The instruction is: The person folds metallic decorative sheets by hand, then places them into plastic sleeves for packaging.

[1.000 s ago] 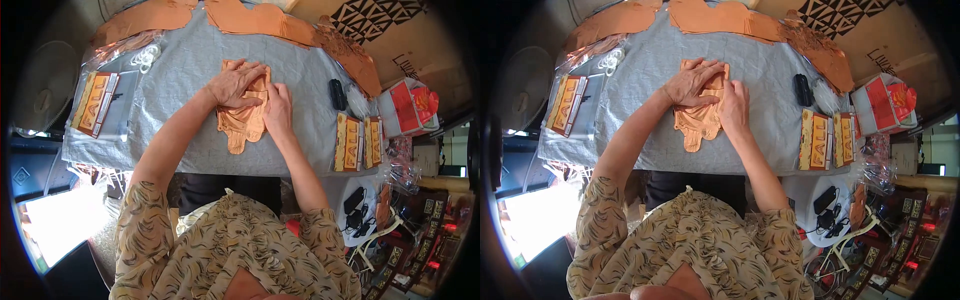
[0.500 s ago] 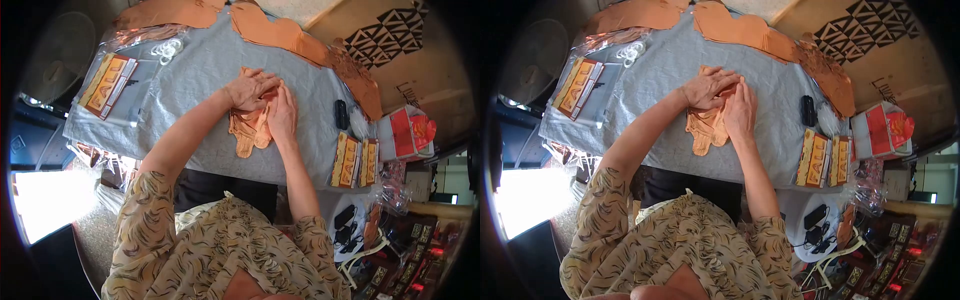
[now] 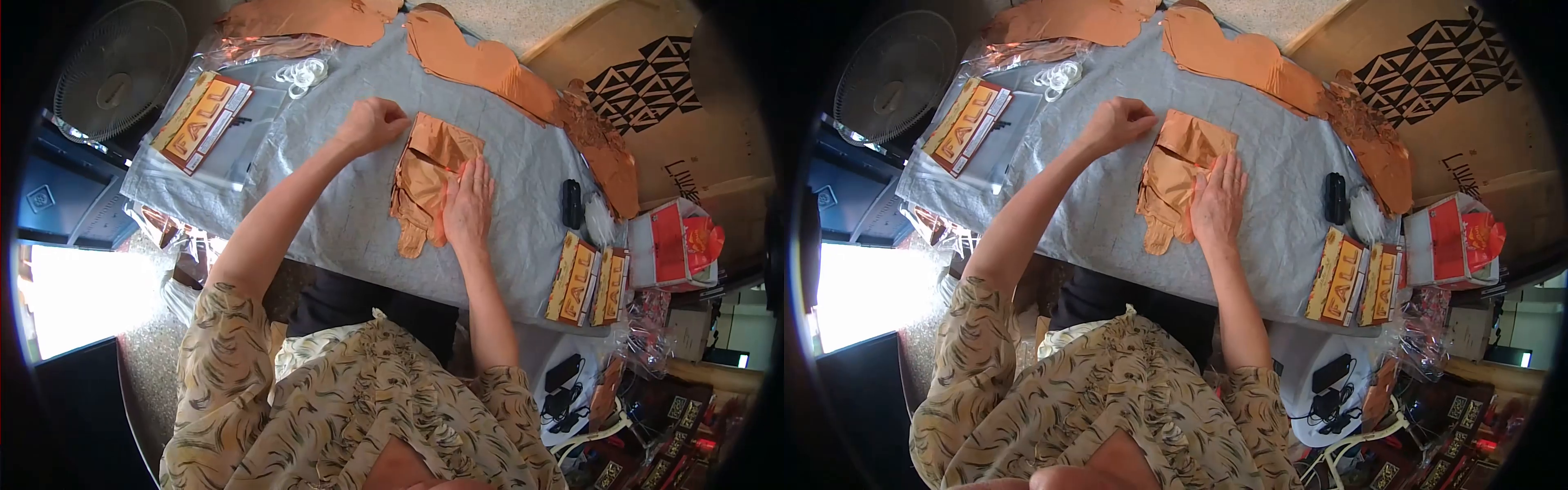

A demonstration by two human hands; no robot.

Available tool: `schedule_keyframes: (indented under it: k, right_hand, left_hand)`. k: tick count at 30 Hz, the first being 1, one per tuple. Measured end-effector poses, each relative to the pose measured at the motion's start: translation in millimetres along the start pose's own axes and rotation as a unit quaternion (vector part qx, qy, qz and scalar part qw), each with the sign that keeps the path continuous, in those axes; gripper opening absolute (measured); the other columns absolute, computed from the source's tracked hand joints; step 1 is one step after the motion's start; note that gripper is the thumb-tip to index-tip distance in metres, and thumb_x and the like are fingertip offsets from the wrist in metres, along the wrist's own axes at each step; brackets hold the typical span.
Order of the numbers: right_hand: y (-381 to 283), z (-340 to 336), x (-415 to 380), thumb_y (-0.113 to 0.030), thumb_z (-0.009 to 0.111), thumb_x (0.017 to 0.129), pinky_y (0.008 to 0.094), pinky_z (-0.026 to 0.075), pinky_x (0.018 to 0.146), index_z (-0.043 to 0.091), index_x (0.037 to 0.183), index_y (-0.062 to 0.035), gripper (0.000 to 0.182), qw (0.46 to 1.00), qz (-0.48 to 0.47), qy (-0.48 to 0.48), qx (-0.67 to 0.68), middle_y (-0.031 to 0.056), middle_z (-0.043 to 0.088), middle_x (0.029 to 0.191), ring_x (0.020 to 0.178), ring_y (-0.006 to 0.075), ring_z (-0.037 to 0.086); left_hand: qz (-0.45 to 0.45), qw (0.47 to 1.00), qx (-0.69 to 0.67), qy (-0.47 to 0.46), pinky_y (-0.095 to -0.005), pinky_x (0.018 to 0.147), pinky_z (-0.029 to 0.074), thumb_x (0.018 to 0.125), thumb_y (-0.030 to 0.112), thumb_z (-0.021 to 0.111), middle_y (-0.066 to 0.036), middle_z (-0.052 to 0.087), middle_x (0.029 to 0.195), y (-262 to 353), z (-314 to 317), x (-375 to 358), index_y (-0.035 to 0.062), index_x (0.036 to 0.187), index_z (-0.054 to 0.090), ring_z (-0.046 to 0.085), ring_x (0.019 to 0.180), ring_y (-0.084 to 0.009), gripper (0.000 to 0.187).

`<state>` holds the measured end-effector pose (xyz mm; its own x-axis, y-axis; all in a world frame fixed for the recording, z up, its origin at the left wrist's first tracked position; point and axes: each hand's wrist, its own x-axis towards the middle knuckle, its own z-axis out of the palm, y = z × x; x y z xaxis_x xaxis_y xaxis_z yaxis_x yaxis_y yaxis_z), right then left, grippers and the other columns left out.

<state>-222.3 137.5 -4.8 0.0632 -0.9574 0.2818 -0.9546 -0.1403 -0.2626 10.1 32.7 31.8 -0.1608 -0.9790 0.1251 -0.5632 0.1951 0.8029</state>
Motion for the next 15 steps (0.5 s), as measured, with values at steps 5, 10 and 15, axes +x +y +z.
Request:
schedule_keyframes:
  k: [5, 10, 15]
  right_hand:
    - [1.8, 1.9, -1.5, -0.035, 0.035, 0.109, 0.048, 0.017, 0.125, 0.034, 0.152, 0.0084, 0.06, 1.0, -0.003, 0.007, 0.003, 0.0258, 0.03, 0.161, 0.152, 0.0368, 0.025]
    - [3.0, 0.9, -2.7, -0.034, 0.037, 0.109, 0.0479, 0.018, 0.125, 0.036, 0.151, 0.0079, 0.06, 1.0, -0.002, 0.012, 0.009, 0.0256, 0.031, 0.161, 0.152, 0.0367, 0.026]
    - [2.5, 0.6, -2.1, -0.034, 0.039, 0.108, 0.0479, 0.019, 0.124, 0.036, 0.151, 0.007, 0.059, 1.0, -0.009, 0.014, -0.001, 0.025, 0.032, 0.16, 0.151, 0.0366, 0.027]
  left_hand:
    - [-0.02, 0.999, -0.013, -0.025, -0.0298, 0.066, 0.057, 0.087, 0.029, 0.075, -0.009, 0.075, 0.079, 15.2, 11.0, -2.6, -0.0013, 0.093, 0.076, 0.071, 0.068, -0.014, 0.031]
    - [-0.075, 0.996, -0.027, -0.047, -0.0272, 0.064, 0.058, 0.079, 0.026, 0.086, -0.01, 0.074, 0.08, 22.0, 12.6, -4.5, -0.0036, 0.089, 0.07, 0.071, 0.07, -0.0135, 0.035]
    - [-0.101, 0.987, -0.113, -0.059, -0.0258, 0.061, 0.057, 0.076, 0.016, 0.089, -0.011, 0.073, 0.081, 15.1, 14.2, -3.7, -0.0066, 0.098, 0.063, 0.071, 0.072, -0.0143, 0.04]
